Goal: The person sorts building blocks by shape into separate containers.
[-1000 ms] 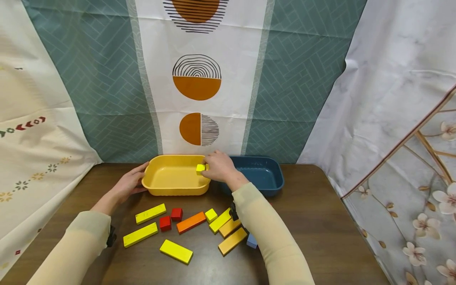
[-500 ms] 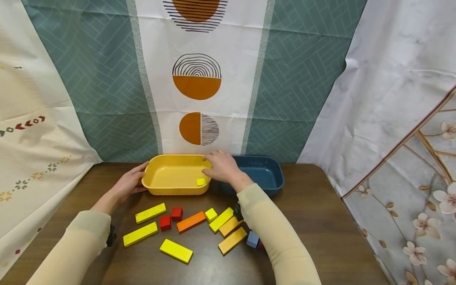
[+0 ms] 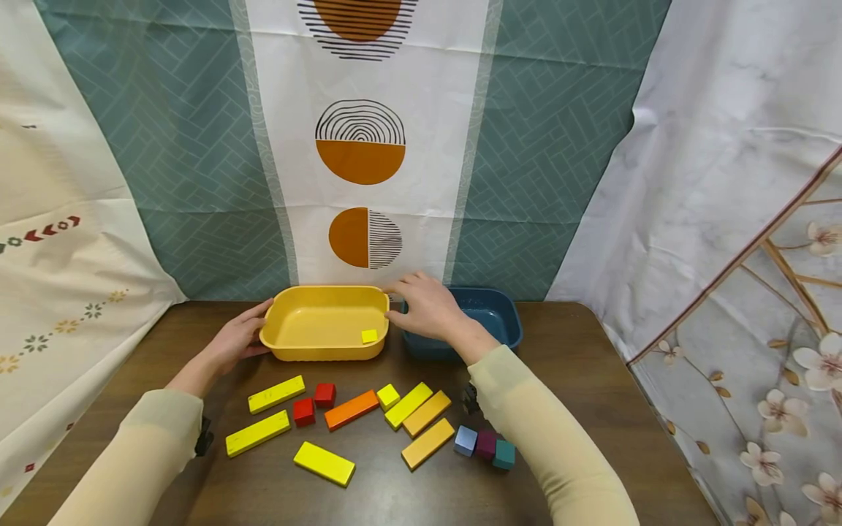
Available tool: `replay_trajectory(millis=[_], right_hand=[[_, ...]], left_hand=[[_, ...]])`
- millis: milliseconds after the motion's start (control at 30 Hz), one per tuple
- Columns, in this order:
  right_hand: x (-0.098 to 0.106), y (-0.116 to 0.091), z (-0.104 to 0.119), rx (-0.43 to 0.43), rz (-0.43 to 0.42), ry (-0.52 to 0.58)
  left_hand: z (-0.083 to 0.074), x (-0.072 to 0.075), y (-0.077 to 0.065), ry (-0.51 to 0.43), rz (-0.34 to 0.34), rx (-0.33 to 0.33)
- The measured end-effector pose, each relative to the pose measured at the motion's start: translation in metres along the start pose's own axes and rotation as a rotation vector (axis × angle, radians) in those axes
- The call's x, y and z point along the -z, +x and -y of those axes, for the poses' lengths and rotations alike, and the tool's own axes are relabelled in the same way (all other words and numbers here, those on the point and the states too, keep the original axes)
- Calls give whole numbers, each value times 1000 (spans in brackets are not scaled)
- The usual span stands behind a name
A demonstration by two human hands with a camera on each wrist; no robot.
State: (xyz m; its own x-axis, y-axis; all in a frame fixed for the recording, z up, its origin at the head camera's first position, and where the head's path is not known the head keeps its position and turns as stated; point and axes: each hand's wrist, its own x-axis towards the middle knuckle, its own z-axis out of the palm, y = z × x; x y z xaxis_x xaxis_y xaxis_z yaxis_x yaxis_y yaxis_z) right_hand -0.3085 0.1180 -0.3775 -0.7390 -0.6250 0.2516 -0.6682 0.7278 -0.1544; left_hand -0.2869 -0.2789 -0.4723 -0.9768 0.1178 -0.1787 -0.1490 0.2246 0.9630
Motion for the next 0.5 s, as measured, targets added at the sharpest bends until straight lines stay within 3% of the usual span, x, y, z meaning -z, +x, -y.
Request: replay_trajectory(millis=[500], right_hand=[[28,-69,-20,55,-17,-22]], left_hand=[[-2,0,0,3,8,6]])
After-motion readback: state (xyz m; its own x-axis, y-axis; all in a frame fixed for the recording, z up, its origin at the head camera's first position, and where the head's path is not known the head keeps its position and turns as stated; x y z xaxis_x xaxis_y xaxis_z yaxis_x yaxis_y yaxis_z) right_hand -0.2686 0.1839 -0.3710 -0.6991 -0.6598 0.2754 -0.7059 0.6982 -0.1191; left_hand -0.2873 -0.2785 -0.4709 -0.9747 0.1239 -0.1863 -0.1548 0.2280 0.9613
